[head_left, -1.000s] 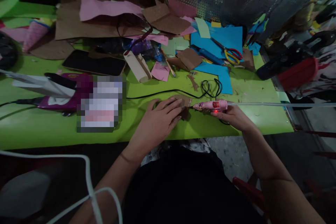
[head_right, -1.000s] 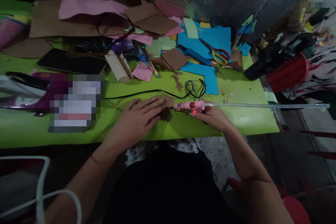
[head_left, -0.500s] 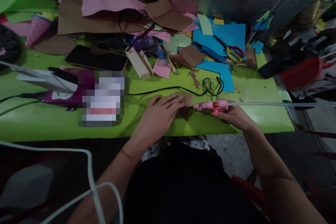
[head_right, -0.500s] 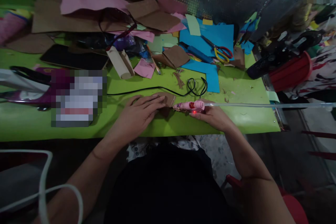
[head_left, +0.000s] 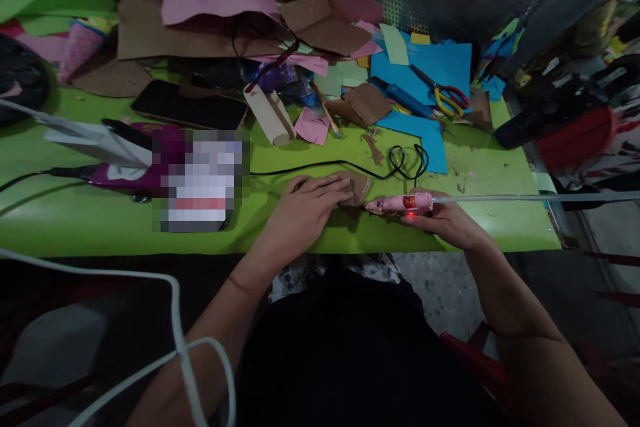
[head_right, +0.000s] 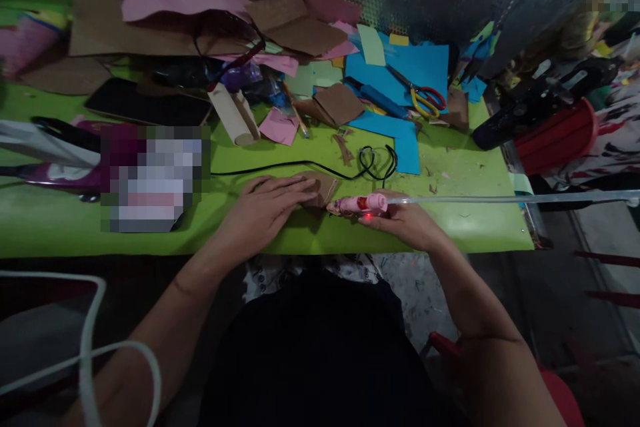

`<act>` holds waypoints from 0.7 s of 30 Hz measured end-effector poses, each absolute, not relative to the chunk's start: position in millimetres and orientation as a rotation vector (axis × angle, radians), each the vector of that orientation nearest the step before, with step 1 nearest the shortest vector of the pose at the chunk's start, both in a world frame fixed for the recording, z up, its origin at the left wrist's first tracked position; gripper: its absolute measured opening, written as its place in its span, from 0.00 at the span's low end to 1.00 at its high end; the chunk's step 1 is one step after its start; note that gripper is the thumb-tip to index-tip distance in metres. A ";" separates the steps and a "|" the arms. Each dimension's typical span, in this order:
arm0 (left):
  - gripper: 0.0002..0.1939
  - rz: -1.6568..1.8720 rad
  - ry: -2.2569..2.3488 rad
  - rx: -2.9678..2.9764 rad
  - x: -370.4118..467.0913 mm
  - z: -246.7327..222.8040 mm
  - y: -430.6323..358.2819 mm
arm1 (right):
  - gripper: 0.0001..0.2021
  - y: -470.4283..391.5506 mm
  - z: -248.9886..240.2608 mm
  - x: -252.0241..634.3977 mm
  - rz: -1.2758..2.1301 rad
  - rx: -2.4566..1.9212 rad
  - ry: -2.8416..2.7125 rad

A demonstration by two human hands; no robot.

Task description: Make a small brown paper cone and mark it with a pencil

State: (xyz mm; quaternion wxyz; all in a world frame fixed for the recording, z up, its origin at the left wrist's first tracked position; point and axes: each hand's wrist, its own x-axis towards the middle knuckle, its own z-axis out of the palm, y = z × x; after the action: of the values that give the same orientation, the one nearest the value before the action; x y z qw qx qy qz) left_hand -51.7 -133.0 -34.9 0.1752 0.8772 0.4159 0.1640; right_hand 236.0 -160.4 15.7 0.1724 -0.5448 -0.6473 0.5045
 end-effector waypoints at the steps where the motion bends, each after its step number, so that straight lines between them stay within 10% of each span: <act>1: 0.21 0.464 1.176 2.477 -51.9 -34.9 -132.6 | 0.22 -160.8 15.8 235.9 1.456 -1.537 -1.825; 21: 0.20 0.499 1.185 2.405 -52.0 -36.0 -131.2 | 0.19 -161.9 18.2 237.0 1.418 -1.551 -1.880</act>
State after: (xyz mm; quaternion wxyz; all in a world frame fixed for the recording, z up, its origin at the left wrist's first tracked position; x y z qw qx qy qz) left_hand -52.0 -131.2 -36.0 0.2059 0.8630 0.4251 0.1792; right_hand 237.0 -161.9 18.2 0.1604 -0.5430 -0.6580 0.4964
